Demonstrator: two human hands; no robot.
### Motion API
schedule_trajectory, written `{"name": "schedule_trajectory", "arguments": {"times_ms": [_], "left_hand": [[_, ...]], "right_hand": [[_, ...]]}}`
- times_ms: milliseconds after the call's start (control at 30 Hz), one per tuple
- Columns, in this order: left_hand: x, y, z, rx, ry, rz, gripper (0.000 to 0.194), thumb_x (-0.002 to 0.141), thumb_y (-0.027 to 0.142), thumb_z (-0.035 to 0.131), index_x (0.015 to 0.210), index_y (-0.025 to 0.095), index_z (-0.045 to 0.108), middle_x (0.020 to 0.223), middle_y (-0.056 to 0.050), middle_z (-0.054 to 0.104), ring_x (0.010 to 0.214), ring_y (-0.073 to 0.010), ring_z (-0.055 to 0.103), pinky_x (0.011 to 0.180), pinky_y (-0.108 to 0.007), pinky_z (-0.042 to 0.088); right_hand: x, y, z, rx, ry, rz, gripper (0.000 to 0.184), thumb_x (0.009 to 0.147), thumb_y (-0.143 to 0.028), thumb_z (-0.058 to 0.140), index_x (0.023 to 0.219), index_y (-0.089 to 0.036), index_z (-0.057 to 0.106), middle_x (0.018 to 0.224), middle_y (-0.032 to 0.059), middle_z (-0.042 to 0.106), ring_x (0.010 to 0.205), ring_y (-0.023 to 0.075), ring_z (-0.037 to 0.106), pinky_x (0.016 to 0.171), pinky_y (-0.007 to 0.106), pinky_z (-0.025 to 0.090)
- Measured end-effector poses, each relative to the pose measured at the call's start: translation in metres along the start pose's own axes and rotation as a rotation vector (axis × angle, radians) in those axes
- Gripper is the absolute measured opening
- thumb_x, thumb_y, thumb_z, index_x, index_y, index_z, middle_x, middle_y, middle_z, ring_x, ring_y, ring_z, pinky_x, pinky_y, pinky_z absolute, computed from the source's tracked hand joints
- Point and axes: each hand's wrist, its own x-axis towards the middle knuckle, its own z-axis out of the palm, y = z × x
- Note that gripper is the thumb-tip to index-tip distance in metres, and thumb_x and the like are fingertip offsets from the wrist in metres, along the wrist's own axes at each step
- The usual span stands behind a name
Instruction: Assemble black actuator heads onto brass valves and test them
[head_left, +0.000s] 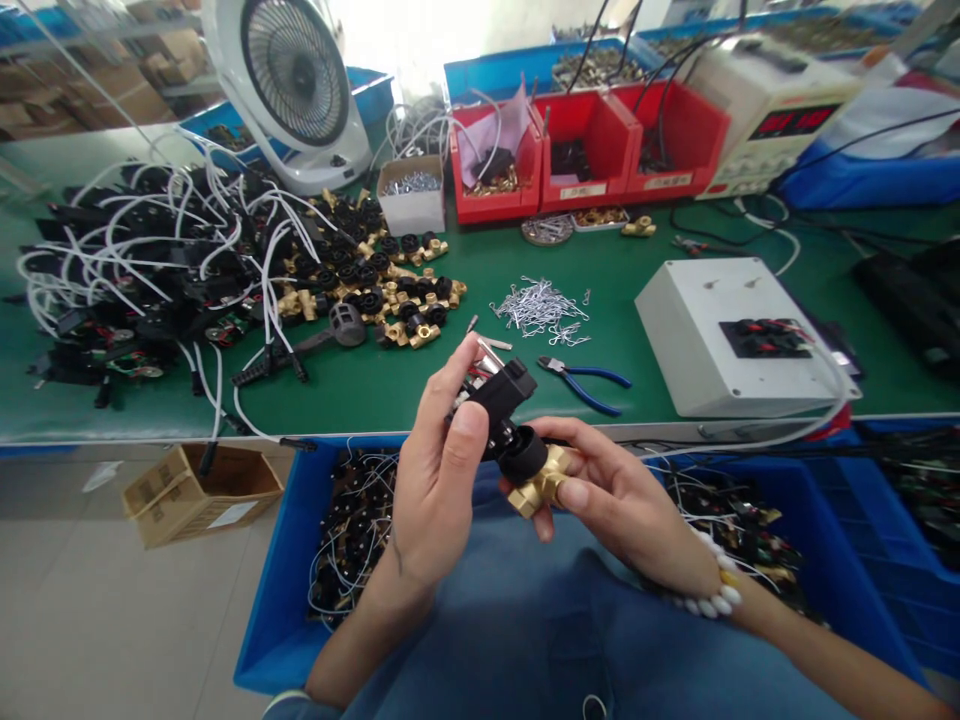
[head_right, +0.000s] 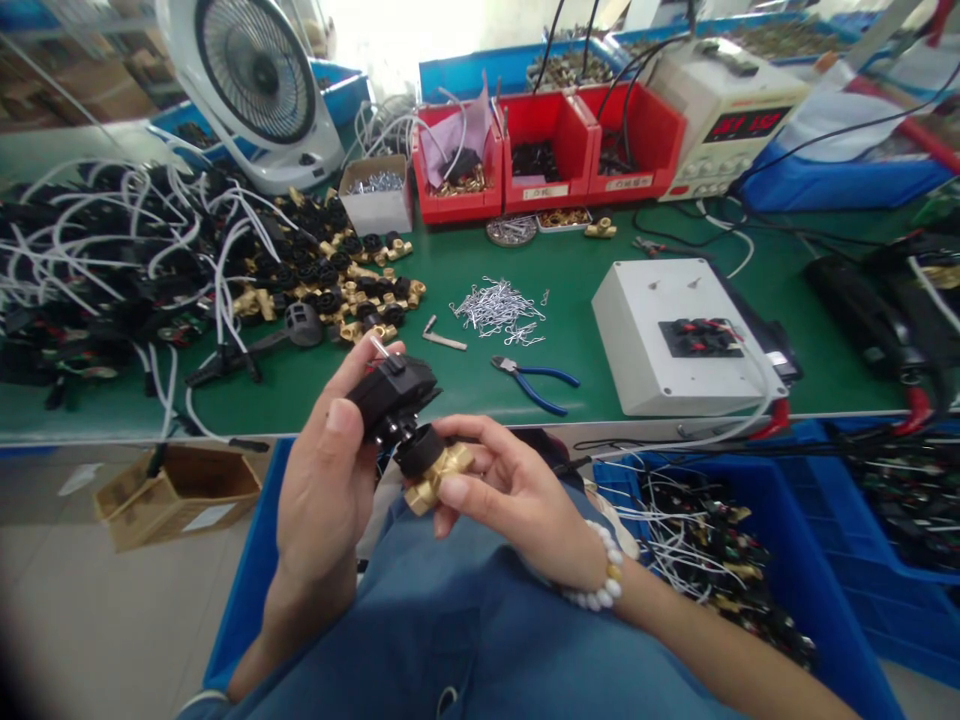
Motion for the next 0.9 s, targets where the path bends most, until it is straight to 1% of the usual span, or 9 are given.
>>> {"name": "schedule_trajectory", "arguments": {"times_ms": [167,333,400,500,600,667,767,833,900], "left_hand": [[0.000,0.001,-0.002,0.041,-0.037,0.068,0.044,0.106,0.043,0.042,0.148,0.032,0.049,0.153,-0.002,0.052,0.144,-0.0226,0.045,0.121,-0.039,0.037],[0.001,0.001,0.002,0.098,-0.033,0.125,0.044,0.106,0.040,0.044,0.148,0.030,0.049,0.151,-0.002,0.055,0.143,-0.0197,0.047,0.120,-0.035,0.038],[0.001,0.001,0.003,0.150,-0.028,0.151,0.044,0.106,0.039,0.044,0.149,0.029,0.048,0.150,-0.002,0.055,0.143,-0.0194,0.047,0.119,-0.035,0.039],[0.003,0.000,0.003,0.223,-0.034,0.191,0.045,0.105,0.038,0.045,0.150,0.028,0.046,0.151,-0.004,0.054,0.143,-0.0204,0.047,0.119,-0.037,0.039],[0.006,-0.005,0.001,0.253,-0.080,0.211,0.048,0.105,0.039,0.043,0.152,0.029,0.042,0.155,-0.005,0.050,0.145,-0.0220,0.044,0.120,-0.040,0.038],[0.008,-0.008,-0.002,0.261,-0.136,0.222,0.056,0.104,0.044,0.044,0.157,0.031,0.032,0.160,-0.006,0.043,0.148,-0.0238,0.041,0.122,-0.042,0.035],[0.011,-0.009,-0.005,0.395,-0.187,0.298,0.082,0.093,0.056,0.061,0.160,0.030,0.022,0.164,-0.011,0.033,0.151,-0.0297,0.034,0.122,-0.048,0.033],[0.011,-0.007,-0.006,0.546,-0.160,0.361,0.093,0.084,0.059,0.072,0.159,0.029,0.024,0.158,-0.014,0.038,0.147,-0.0325,0.038,0.118,-0.050,0.038],[0.010,-0.005,-0.005,0.649,-0.116,0.396,0.093,0.082,0.056,0.075,0.157,0.029,0.027,0.146,-0.014,0.045,0.138,-0.0314,0.047,0.111,-0.048,0.046]], "right_hand": [[0.000,-0.006,0.002,-0.067,0.043,0.021,0.041,0.087,-0.034,0.077,0.119,-0.021,0.056,0.087,0.0017,0.073,0.066,0.0103,0.069,0.065,0.022,0.056],[0.002,-0.006,0.002,0.059,0.014,0.073,0.043,0.088,-0.046,0.073,0.115,-0.018,0.055,0.083,0.0036,0.074,0.059,0.0111,0.067,0.054,0.022,0.051],[0.002,-0.005,0.005,0.012,0.048,0.055,0.043,0.087,-0.045,0.074,0.115,-0.019,0.054,0.084,0.0028,0.073,0.060,0.0116,0.068,0.056,0.023,0.054],[0.003,-0.006,0.011,-0.119,0.108,-0.023,0.045,0.085,-0.040,0.078,0.117,-0.021,0.053,0.083,-0.0001,0.070,0.066,0.0120,0.069,0.065,0.025,0.058],[0.007,-0.007,0.011,-0.153,0.131,-0.036,0.046,0.084,-0.041,0.078,0.117,-0.022,0.053,0.082,-0.0004,0.069,0.066,0.0121,0.069,0.065,0.025,0.058],[0.010,-0.009,0.008,-0.123,0.144,-0.028,0.044,0.084,-0.043,0.077,0.115,-0.021,0.054,0.080,-0.0007,0.069,0.063,0.0114,0.067,0.063,0.025,0.057],[0.013,-0.012,0.004,-0.084,0.206,-0.032,0.044,0.086,-0.049,0.074,0.115,-0.021,0.056,0.077,-0.0011,0.068,0.060,0.0096,0.063,0.060,0.023,0.054],[0.013,-0.014,0.003,-0.107,0.256,-0.032,0.048,0.084,-0.052,0.074,0.117,-0.022,0.057,0.078,-0.0004,0.068,0.059,0.0094,0.059,0.056,0.022,0.050],[0.012,-0.014,0.002,-0.154,0.284,-0.033,0.051,0.083,-0.054,0.074,0.118,-0.022,0.057,0.081,0.0006,0.068,0.058,0.0094,0.056,0.052,0.022,0.047]]}}
